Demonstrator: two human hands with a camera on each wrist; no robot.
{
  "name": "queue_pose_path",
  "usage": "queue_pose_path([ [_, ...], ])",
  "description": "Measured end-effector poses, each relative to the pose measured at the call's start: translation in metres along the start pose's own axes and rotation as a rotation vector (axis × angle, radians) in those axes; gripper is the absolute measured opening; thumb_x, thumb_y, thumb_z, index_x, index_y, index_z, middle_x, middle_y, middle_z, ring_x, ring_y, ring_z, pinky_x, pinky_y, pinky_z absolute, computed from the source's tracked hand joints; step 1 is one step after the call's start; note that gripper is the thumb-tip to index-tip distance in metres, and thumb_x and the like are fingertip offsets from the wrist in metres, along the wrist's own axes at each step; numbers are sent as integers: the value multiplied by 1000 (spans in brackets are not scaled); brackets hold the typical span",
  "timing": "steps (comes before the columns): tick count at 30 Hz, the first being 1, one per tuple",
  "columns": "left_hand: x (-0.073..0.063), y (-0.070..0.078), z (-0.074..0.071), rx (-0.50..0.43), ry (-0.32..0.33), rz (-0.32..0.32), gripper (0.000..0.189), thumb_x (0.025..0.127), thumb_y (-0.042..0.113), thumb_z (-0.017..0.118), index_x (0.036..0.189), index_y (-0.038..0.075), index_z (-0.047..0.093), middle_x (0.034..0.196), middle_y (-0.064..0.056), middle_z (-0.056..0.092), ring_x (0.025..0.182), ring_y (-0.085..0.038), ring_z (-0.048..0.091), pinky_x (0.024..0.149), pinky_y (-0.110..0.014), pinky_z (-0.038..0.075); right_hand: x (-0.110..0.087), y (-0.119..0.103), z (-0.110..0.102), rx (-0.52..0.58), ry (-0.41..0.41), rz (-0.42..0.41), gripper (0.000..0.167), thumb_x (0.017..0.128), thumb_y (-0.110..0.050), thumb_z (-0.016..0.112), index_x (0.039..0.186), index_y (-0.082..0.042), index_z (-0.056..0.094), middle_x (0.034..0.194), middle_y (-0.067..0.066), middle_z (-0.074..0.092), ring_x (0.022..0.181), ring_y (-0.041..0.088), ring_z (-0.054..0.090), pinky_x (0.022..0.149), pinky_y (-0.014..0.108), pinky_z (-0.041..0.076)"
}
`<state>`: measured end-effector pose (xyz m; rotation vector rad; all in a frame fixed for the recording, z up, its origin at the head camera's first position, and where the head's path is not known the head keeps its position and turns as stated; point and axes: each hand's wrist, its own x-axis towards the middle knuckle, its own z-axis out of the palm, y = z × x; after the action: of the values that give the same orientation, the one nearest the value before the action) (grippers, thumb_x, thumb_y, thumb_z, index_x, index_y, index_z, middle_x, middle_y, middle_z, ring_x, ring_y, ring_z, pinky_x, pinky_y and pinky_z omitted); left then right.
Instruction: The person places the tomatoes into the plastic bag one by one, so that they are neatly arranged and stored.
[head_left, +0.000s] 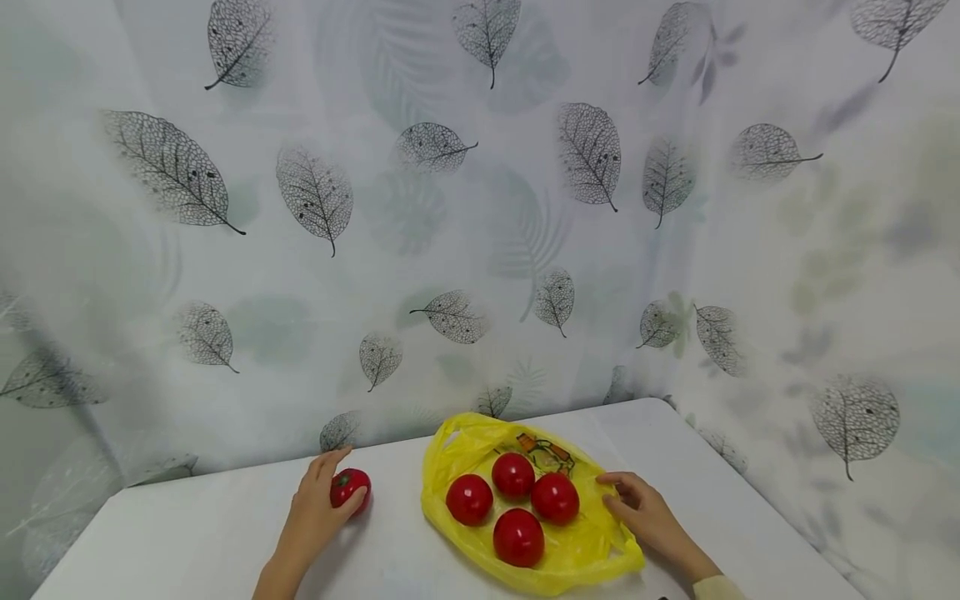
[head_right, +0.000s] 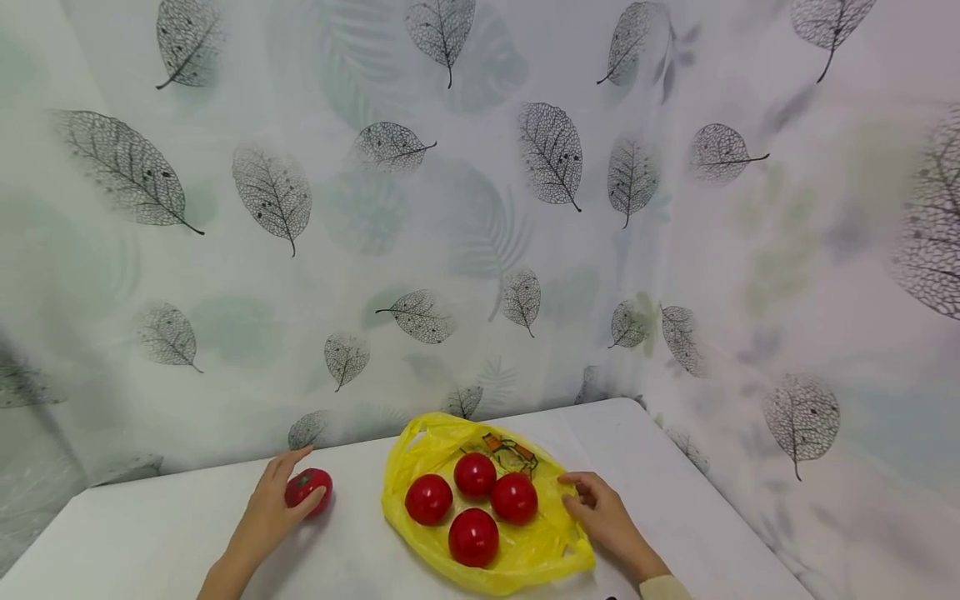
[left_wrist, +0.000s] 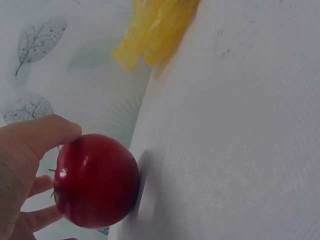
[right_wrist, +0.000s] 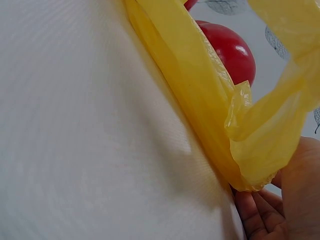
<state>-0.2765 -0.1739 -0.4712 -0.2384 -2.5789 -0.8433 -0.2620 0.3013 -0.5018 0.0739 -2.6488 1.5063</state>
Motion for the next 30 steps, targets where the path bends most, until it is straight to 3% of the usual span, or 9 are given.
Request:
queue_pose_path([
  [8,-2,-1,2,-45,-66,-74,61,83,21,78,135,4,50,132,-23,47,118,-45,51,88,-59,52,2,4,-1,16,1,0,30,92,-20,67,120,-7,63,124,9,61,97,14,56,82,19,50],
  [22,-5,1,6,-38,-38,-92,49,82,21,79,124,5,59,125,-20,54,114,-41,54,87,-57,54,2,3,1,19,-2,-10,31,93,-17,66,121,-5,62,123,9,61,89,13,53,76,21,50],
  [30,-6,3,6,-38,-18,-82,49,80,22,81,121,7,61,123,-18,55,112,-39,55,85,-56,55,3,4,0,10,-2,-7,31,93,-19,66,120,-7,63,124,10,61,94,14,55,79,20,50],
])
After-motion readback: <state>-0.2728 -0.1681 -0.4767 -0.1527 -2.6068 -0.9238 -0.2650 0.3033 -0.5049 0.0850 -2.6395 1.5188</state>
